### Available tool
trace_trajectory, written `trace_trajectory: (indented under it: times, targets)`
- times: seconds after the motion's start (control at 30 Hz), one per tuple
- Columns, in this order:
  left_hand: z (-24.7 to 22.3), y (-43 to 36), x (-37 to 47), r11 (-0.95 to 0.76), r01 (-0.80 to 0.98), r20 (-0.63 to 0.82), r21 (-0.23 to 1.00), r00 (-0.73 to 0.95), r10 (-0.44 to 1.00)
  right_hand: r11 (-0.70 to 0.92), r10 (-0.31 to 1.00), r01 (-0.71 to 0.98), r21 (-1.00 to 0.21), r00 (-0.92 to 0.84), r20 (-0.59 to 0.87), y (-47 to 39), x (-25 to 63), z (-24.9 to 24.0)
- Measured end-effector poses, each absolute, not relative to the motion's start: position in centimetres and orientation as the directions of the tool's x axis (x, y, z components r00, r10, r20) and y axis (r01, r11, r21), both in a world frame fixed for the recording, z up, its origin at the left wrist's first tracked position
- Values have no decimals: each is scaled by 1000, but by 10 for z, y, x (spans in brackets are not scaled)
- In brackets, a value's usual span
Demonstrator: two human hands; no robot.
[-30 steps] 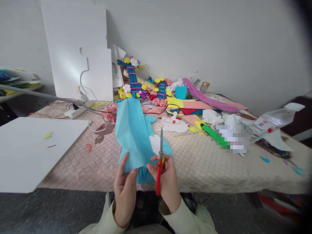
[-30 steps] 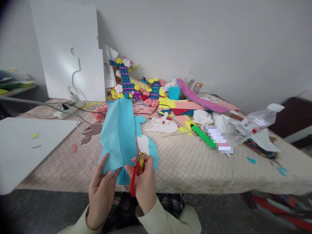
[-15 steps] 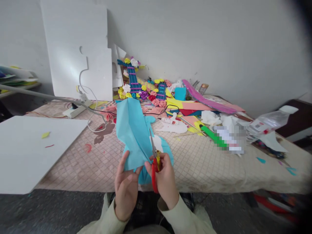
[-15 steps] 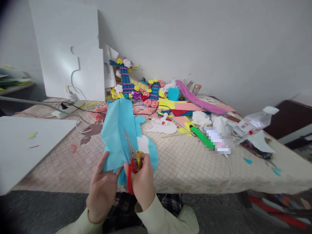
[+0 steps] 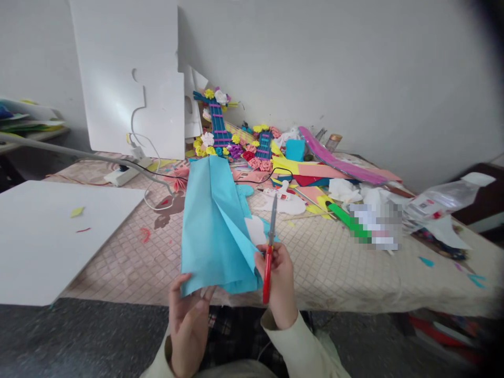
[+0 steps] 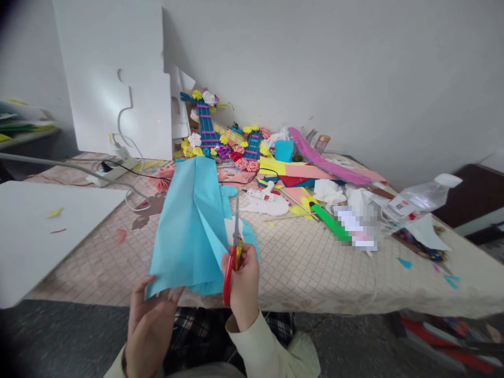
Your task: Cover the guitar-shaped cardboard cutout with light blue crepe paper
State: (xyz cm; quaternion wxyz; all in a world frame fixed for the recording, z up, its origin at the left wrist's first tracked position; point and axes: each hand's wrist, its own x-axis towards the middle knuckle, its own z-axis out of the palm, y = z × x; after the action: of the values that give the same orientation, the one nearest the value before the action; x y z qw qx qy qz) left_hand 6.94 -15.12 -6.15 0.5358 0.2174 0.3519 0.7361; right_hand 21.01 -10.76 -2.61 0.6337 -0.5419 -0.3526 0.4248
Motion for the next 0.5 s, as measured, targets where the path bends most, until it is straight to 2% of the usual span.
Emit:
trace_trajectory:
  times: [0.1, 0.23, 0.4, 0.5]
  targets:
    - [-80, -164, 64, -91, -679, -173, 729, -311, 934, 50, 901, -201, -978, 431, -42, -106, 216, -30]
    - [-104, -172, 60, 91, -710, -301, 699, -177, 937, 62, 896, -244, -968, 441, -54, -106, 221, -32]
    - [-107, -160, 59, 381, -647, -464, 660, 47, 885, 87, 888, -247, -965, 458, -37, -106, 224, -32]
    - [-101, -145, 60, 511, -557, -495, 655, 194, 847, 112, 872, -224, -968, 489, -12, -106, 226, -34]
